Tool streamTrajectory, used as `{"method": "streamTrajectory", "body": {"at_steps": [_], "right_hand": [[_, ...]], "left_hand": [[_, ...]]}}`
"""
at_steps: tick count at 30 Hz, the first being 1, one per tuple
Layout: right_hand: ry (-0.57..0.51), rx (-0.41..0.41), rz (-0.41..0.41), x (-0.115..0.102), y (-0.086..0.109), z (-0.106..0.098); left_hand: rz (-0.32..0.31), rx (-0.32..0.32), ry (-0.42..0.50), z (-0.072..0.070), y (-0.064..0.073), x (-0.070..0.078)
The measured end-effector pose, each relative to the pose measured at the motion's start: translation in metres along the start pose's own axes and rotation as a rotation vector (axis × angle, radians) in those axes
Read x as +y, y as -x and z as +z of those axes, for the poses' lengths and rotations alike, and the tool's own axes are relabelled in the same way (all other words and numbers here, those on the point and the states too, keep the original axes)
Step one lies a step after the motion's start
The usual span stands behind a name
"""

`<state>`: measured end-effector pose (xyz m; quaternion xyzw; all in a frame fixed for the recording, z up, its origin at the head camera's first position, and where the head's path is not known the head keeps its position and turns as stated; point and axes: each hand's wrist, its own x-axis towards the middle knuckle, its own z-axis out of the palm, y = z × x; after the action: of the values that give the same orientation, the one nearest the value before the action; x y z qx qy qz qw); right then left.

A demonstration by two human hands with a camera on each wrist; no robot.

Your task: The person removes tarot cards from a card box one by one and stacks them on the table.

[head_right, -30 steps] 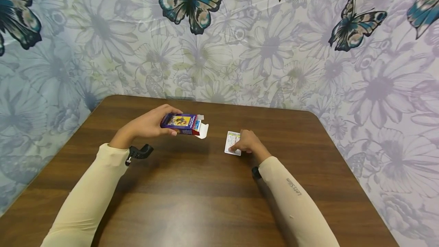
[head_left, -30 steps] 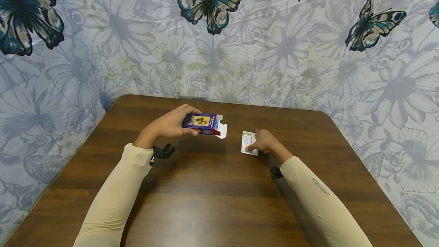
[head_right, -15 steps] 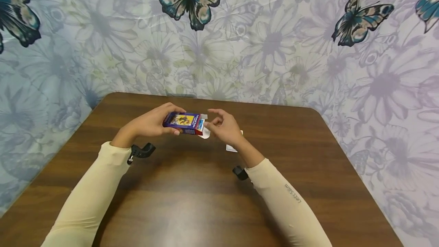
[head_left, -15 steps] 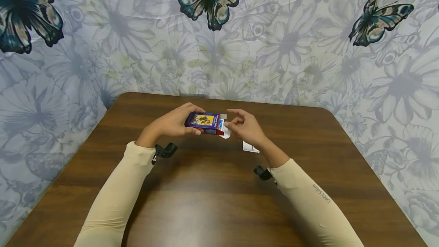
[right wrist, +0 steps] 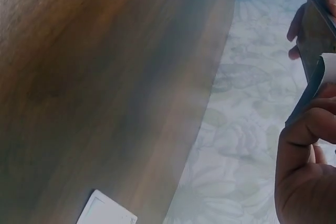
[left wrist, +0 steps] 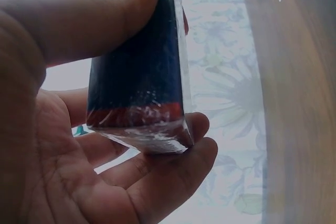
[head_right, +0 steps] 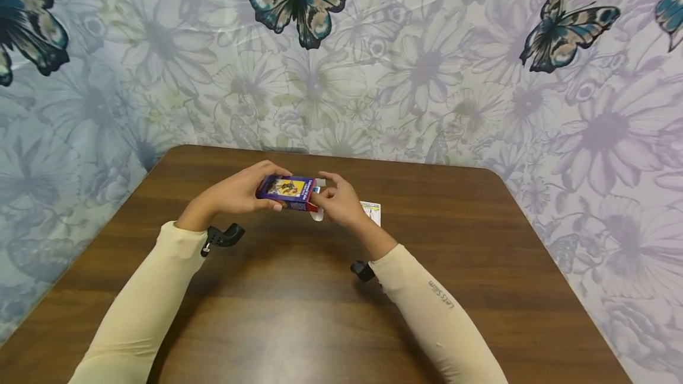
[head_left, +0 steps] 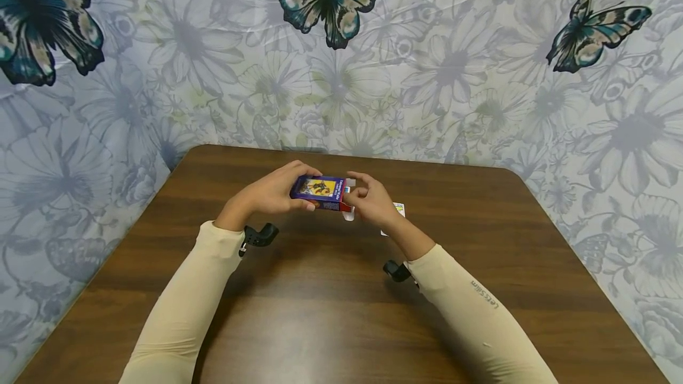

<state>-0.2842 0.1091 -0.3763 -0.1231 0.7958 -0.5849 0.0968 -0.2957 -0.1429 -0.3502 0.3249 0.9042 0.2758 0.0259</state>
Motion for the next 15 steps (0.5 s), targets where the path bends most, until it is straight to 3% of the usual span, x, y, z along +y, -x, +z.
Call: {"method": "streamTrajectory", "body": {"at_steps": [8, 15], "right_hand": [[-0.069, -0.029, 0.03, 0.0, 0.01, -0.021], [-0.141, -0.153, 0.007, 0.007, 0.017, -0.042]], "left_hand": [[0.009, 0.007, -0.018, 0.0, 0.001, -0.002], [0.013, 0.008, -0.021, 0.0, 0.001, -0.003]]}}
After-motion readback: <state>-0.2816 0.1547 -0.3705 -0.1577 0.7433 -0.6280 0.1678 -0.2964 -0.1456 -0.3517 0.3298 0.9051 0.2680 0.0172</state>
